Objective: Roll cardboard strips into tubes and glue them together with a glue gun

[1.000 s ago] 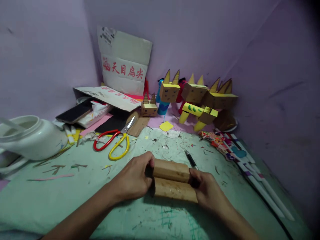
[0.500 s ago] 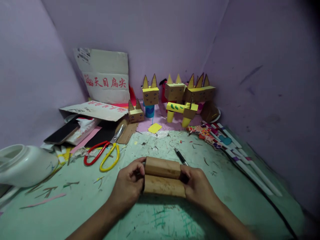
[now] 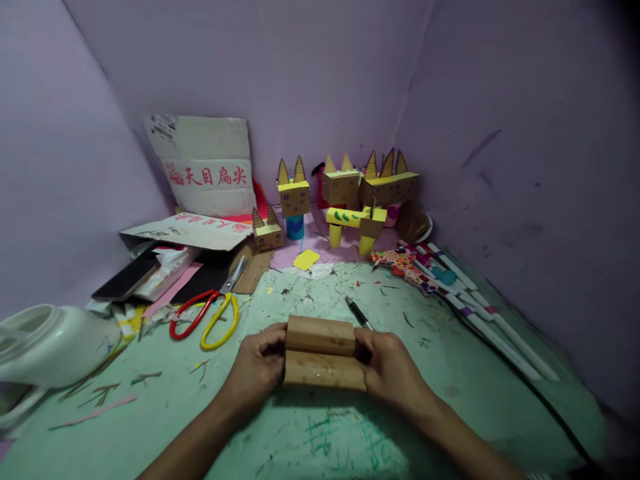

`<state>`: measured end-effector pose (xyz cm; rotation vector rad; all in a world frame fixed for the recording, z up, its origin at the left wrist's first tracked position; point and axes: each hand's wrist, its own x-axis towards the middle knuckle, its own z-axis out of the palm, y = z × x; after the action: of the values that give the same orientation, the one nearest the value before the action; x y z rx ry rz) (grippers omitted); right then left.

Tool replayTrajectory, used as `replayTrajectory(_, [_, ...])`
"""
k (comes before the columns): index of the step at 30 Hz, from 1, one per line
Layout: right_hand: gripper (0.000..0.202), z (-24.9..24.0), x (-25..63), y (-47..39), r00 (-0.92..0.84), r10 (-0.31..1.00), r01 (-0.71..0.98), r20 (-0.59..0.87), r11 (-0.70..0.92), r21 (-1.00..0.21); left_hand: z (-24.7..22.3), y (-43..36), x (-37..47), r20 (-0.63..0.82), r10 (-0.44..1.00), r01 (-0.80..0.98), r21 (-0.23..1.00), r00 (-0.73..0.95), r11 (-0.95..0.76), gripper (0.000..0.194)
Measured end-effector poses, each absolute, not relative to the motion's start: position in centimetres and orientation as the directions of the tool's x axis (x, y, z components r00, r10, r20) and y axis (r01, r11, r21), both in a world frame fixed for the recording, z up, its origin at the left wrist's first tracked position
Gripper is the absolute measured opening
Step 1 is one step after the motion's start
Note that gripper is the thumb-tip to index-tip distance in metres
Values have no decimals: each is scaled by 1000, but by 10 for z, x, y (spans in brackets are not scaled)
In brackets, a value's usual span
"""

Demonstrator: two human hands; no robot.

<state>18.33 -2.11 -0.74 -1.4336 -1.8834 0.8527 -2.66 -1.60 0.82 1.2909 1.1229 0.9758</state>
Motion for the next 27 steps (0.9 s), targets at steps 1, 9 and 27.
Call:
replayTrajectory(1, [11, -8, 183, -21, -226, 970, 569, 90, 206, -796, 11, -14, -27, -61, 968, 66, 997, 243, 46, 12])
replayTrajectory(9, [12, -10, 184, -23, -206, 974, 518, 96, 192, -834, 12, -7, -28, 26, 952, 85, 995, 305, -54, 15])
replayTrajectory(27, [110, 39, 157, -31, -200, 979, -392, -46, -123, -912, 4, -2, -55, -226, 970, -271, 943, -93, 194, 19])
